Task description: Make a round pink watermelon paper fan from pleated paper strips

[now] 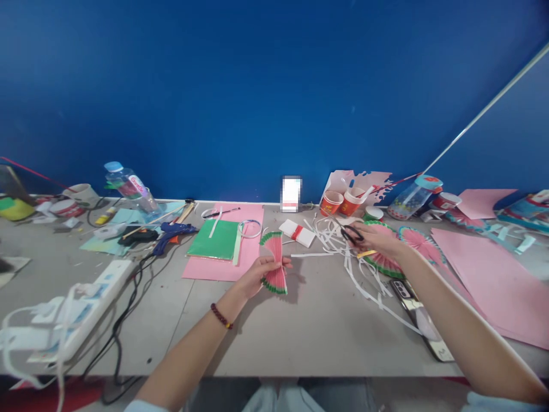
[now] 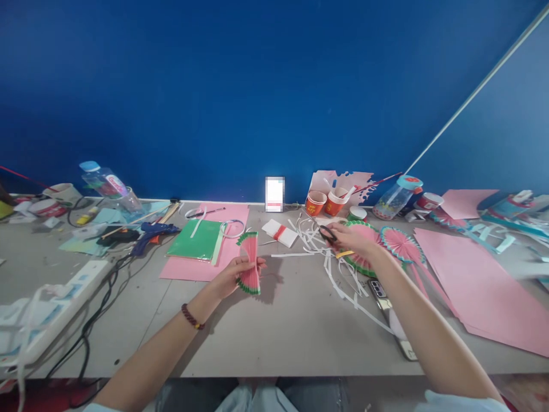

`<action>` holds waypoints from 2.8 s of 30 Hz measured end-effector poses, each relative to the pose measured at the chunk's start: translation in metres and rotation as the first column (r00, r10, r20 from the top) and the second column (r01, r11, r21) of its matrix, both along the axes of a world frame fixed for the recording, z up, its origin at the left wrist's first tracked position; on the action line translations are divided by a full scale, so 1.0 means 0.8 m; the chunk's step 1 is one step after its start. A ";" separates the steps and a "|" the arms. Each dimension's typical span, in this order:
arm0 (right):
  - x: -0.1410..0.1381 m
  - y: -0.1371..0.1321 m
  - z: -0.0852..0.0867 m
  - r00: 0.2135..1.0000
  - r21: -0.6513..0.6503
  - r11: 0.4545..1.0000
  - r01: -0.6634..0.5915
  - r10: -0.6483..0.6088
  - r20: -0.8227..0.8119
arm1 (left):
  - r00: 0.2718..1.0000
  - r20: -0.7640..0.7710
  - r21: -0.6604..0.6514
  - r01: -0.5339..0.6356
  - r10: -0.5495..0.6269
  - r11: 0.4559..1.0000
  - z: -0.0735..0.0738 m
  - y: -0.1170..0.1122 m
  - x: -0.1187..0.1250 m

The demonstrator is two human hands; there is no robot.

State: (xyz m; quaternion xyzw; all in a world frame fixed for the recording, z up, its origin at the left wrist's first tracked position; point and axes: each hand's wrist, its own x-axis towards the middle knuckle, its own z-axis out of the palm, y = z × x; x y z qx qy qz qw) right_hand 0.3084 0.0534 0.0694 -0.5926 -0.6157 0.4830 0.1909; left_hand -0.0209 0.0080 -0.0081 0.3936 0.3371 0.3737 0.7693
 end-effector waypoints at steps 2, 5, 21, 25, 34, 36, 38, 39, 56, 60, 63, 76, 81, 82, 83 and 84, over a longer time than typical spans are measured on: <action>-0.009 -0.006 -0.019 0.975 -0.180 0.982 -0.056 0.015 -0.220 | 1.000 -0.004 -0.014 -0.005 0.005 1.000 -0.002 0.000 0.000; -0.019 -0.012 -0.049 0.935 -0.408 0.896 -0.174 0.020 -0.354 | 1.000 -0.003 -0.013 -0.007 0.007 1.000 -0.003 0.000 0.000; -0.051 0.017 -0.083 0.874 -0.592 0.697 -0.403 0.103 -0.474 | 0.999 0.028 -0.010 -0.026 0.026 1.000 -0.002 0.000 -0.003; -0.049 0.024 -0.088 0.884 -0.588 0.721 -0.366 0.072 -0.462 | 0.999 0.048 0.011 -0.027 0.027 1.000 0.002 -0.001 -0.003; -0.044 0.027 -0.101 0.867 -0.489 0.782 -0.388 0.128 -0.482 | 0.998 0.050 0.010 -0.040 0.039 0.999 0.006 -0.003 -0.002; -0.043 0.027 -0.103 0.862 -0.486 0.783 -0.388 0.122 -0.492 | 0.998 0.047 0.008 -0.035 0.035 0.999 0.005 -0.002 -0.002; -0.043 0.027 -0.104 0.856 -0.485 0.784 -0.389 0.113 -0.504 | 0.999 0.041 0.013 -0.031 0.030 0.999 0.004 -0.002 -0.002; -0.043 0.027 -0.105 0.855 -0.483 0.786 -0.386 0.109 -0.506 | 0.999 0.042 0.018 -0.029 0.028 0.999 0.004 -0.002 -0.002; -0.047 0.024 -0.102 0.861 -0.462 0.807 -0.368 0.108 -0.496 | 0.998 0.057 -0.008 -0.035 0.035 0.999 0.004 -0.001 -0.004; -0.046 0.025 -0.105 0.853 -0.452 0.809 -0.375 0.110 -0.511 | 0.997 0.067 -0.028 -0.039 0.041 0.999 0.004 -0.001 -0.004; -0.046 0.024 -0.102 0.853 -0.457 0.808 -0.371 0.103 -0.511 | 0.997 0.062 -0.039 -0.046 0.048 0.998 0.006 -0.002 -0.004; -0.045 0.023 -0.100 0.869 -0.462 0.807 -0.367 0.122 -0.479 | 0.997 0.067 -0.020 -0.043 0.045 0.999 0.002 0.000 -0.004; -0.046 0.021 -0.098 0.878 -0.480 0.801 -0.359 0.114 -0.466 | 0.997 0.065 -0.025 -0.046 0.047 0.999 0.004 0.000 -0.004; -0.046 0.020 -0.097 0.877 -0.478 0.802 -0.359 0.115 -0.466 | 0.997 0.064 -0.027 -0.046 0.047 0.999 0.004 0.000 -0.004; -0.046 0.019 -0.096 0.875 -0.474 0.802 -0.362 0.118 -0.469 | 0.997 0.065 -0.029 -0.046 0.047 0.999 0.003 0.000 -0.004; -0.047 0.018 -0.095 0.872 -0.470 0.801 -0.370 0.126 -0.473 | 0.997 0.068 -0.030 -0.044 0.046 0.999 0.003 0.000 -0.005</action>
